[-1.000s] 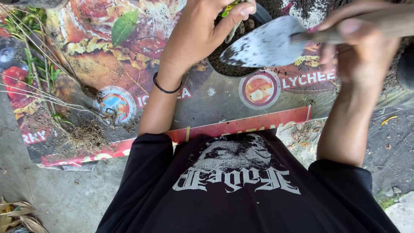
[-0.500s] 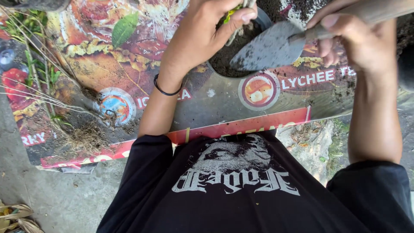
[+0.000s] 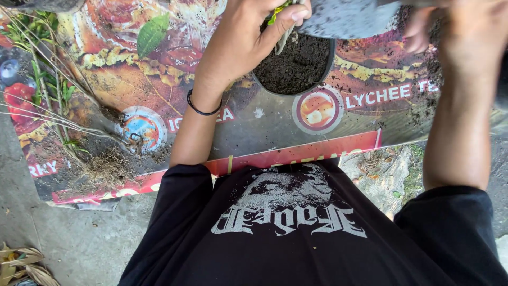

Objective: The user is planting a small sapling into a pot, filling it with soil using a trowel, and then decorating the top of the soil with white stones.

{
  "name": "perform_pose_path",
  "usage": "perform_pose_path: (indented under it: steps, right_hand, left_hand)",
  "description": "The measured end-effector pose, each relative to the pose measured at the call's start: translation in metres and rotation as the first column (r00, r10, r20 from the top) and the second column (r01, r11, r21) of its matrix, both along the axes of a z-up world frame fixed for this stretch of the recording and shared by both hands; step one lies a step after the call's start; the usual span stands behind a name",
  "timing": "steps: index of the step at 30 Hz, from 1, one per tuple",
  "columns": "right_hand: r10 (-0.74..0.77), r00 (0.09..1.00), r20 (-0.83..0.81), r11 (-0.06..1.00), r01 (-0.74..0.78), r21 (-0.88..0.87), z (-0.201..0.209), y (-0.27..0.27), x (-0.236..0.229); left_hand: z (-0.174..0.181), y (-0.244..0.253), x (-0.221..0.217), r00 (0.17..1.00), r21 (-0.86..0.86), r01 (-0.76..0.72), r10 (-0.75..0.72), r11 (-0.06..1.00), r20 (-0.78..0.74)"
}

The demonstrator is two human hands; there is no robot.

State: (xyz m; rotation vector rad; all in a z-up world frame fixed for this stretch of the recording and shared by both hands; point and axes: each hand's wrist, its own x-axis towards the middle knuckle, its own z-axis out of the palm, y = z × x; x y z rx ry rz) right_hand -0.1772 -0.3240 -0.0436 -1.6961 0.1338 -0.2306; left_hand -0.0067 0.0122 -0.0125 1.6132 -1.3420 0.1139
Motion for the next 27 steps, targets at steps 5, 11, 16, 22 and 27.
perform_pose_path:
  steps: [5,11,16,22,27]
  right_hand:
    - [-0.063,0.997,0.047,0.996,0.066,-0.067,0.049,0.066,0.012]
    - [-0.048,0.999,0.021,0.997,0.049,-0.062,0.058,0.077,0.011]
    - [-0.124,0.991,0.049,0.992,0.126,-0.03,0.051,0.061,-0.007]
    - [0.061,0.982,0.182,0.892,0.029,-0.452,0.062,0.068,-0.022]
    - [0.123,0.97,0.208,0.769,0.039,-0.639,0.054,0.083,-0.015]
  left_hand:
    - [0.0,0.001,0.006,0.988,0.013,0.088,-0.085,0.996,-0.128]
    - [0.003,-0.001,0.005,0.991,0.011,0.085,-0.083,0.996,-0.101]
    - [0.001,0.0,0.006,0.994,0.029,0.063,-0.061,0.998,-0.089]
    - [0.002,-0.002,0.003,0.997,0.031,0.043,-0.041,0.999,-0.068]
    - [-0.001,0.001,0.001,0.996,0.05,0.023,-0.019,0.998,-0.089]
